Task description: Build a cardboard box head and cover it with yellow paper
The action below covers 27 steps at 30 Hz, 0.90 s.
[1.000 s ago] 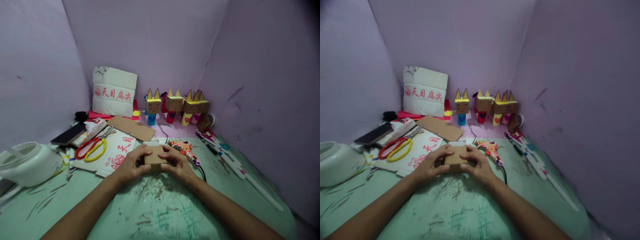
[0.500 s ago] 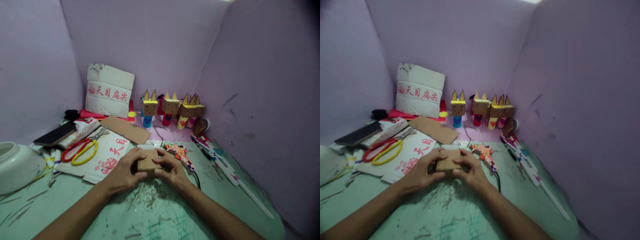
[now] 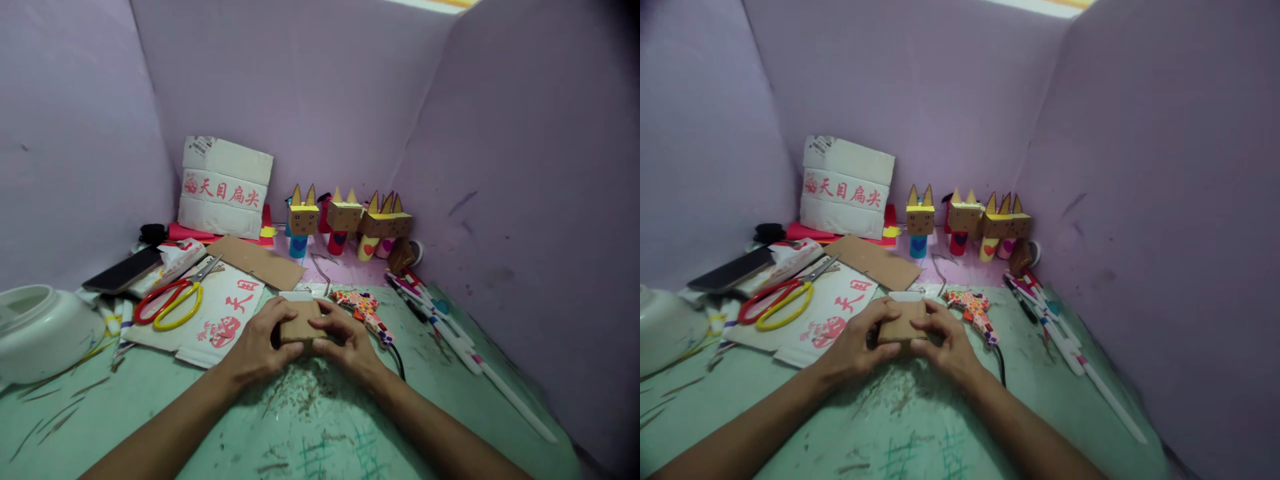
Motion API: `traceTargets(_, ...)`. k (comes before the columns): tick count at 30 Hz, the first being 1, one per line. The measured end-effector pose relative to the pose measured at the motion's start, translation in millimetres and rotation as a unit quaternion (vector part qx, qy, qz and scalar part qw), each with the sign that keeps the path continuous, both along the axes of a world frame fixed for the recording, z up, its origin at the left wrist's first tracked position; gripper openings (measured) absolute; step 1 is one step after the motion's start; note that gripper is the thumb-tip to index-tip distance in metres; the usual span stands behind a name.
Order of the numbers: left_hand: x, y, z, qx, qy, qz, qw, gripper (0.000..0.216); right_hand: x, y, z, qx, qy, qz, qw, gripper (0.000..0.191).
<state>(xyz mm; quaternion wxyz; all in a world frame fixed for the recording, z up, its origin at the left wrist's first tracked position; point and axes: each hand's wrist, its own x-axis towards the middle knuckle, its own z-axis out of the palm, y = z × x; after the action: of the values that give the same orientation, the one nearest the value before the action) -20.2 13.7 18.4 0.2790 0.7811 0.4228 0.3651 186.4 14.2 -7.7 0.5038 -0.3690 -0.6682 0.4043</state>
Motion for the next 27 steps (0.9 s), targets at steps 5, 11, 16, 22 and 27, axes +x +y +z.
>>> traceTargets(5, -0.9, -0.2, 0.3, -0.001, -0.007, -0.014, 1.0, 0.035, 0.2, -0.2, -0.3, -0.004, 0.002, 0.008, 1.0, 0.033)
traceTargets(11, -0.3, 0.2, 0.6, -0.048, -0.04, -0.005, 0.998, 0.034, -0.2, -0.6, 0.3, -0.003, 0.005, 0.008, 1.0, 0.032)
traceTargets(16, 0.2, -0.3, 1.2, -0.092, -0.068, 0.01, 0.993, 0.041, 0.2, -0.4, -0.3, -0.002, -0.001, 0.004, 1.0, 0.031)
traceTargets(22, 0.8, 0.3, 1.6, -0.099, -0.091, -0.003, 0.991, 0.039, 0.4, 0.4, -1.8, -0.001, 0.008, 0.01, 1.0, 0.029)
traceTargets(27, 0.8, -0.7, 2.5, -0.096, -0.078, -0.005, 0.992, 0.039, 0.4, 1.2, -2.5, 0.015, 0.008, 0.015, 1.0, 0.028)
